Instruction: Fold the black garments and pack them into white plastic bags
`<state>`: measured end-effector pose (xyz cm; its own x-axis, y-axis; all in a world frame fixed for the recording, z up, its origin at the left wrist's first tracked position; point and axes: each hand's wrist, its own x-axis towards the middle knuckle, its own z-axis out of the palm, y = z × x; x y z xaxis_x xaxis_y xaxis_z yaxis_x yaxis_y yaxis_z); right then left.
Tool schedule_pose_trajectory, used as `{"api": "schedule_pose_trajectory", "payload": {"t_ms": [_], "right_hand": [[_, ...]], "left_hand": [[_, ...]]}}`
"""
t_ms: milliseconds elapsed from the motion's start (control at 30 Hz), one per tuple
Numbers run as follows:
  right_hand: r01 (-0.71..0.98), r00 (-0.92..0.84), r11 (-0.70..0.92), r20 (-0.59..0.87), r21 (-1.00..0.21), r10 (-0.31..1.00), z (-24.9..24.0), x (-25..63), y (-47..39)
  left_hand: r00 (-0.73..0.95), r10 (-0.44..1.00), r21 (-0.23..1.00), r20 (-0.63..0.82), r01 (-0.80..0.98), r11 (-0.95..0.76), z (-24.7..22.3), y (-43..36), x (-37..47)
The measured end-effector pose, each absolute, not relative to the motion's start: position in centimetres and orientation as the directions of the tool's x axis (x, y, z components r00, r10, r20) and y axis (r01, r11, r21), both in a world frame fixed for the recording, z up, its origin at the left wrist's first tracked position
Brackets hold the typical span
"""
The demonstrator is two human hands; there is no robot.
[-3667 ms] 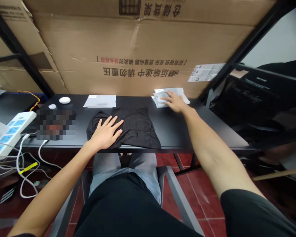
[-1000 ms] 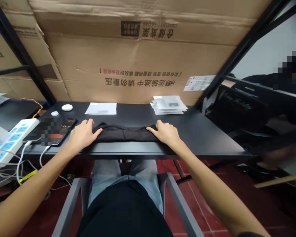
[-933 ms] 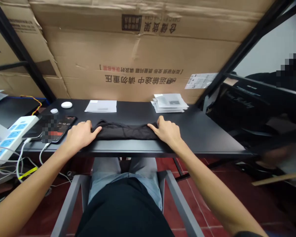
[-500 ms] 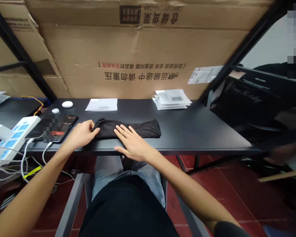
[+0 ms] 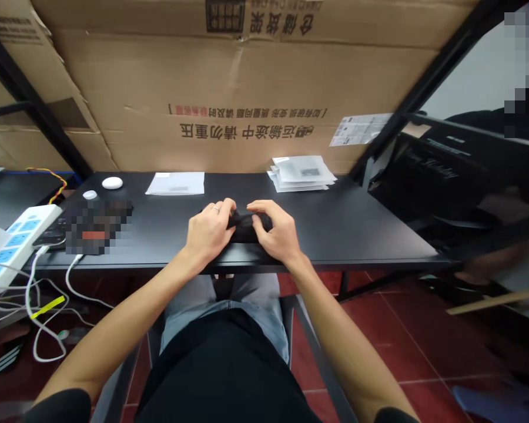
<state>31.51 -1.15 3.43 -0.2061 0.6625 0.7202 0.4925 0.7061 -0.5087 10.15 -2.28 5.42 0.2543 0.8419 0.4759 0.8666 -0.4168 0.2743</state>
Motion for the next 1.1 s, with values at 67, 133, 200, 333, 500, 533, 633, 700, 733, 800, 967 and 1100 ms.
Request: {"api": "schedule_pose_trajectory", "payload": {"t_ms": [67, 133, 200, 333, 500, 533, 633, 700, 733, 800, 967, 1100], "right_hand": [[0.488, -0.321, 0.735, 0.687, -0.470, 0.652, 3.2, 32.6, -1.2], [0.476, -0.441, 0.767, 0.638, -0.430, 0.631, 2.6, 33.1, -1.3], [0.475, -0.533, 0.796, 0.597, -0.375, 0.599, 1.8, 33.2, -1.2], [0.502, -0.637, 0.827, 0.538, -0.253, 0.552, 0.9, 33.2, -1.2], [0.512, -0.674, 0.839, 0.518, -0.186, 0.527, 1.4, 33.0, -1.7], [0.513, -0.680, 0.841, 0.516, -0.172, 0.521, 1.5, 32.8, -1.8], [0.526, -0.698, 0.840, 0.495, -0.138, 0.518, 1.8, 31.9, -2.3], [0.535, -0.711, 0.836, 0.470, -0.122, 0.523, 1.8, 30.9, -2.5], [0.530, -0.723, 0.840, 0.454, -0.117, 0.520, 1.8, 30.4, -2.6], [0.499, -0.753, 0.859, 0.432, -0.117, 0.496, 1.9, 29.7, -2.5], [0.531, -0.622, 0.820, 0.560, -0.211, 0.547, 2.8, 31.2, -1.5], [0.591, -0.438, 0.729, 0.622, -0.345, 0.649, 4.1, 34.8, -1.2]], "left_hand": [[0.279, 0.847, 0.278, 0.453, 0.858, -0.432, 4.2, -2.3, 10.8], [0.292, 0.859, 0.309, 0.421, 0.844, -0.439, 3.5, -2.3, 10.9], [0.312, 0.860, 0.355, 0.403, 0.813, -0.461, 3.2, -2.6, 10.4], [0.294, 0.838, 0.390, 0.459, 0.781, -0.488, 3.2, -3.6, 7.8], [0.052, 0.922, 0.399, 0.384, 0.891, -0.216, 2.6, -4.3, 4.0], [0.045, 0.937, 0.419, 0.345, 0.887, -0.197, 2.4, -4.3, 3.6], [0.069, 0.955, 0.506, 0.289, 0.836, -0.214, 2.4, -3.6, 3.3], [0.068, 0.948, 0.563, 0.310, 0.790, -0.241, 2.7, -3.1, 3.6], [0.062, 0.940, 0.587, 0.335, 0.767, -0.260, 3.0, -2.9, 3.9], [0.045, 0.918, 0.619, 0.393, 0.725, -0.301, 3.6, -2.7, 4.6], [0.122, 0.848, 0.490, 0.516, 0.769, -0.409, 4.7, -3.0, 7.5], [0.303, 0.815, 0.367, 0.493, 0.777, -0.511, 4.3, -3.4, 10.1]]}}
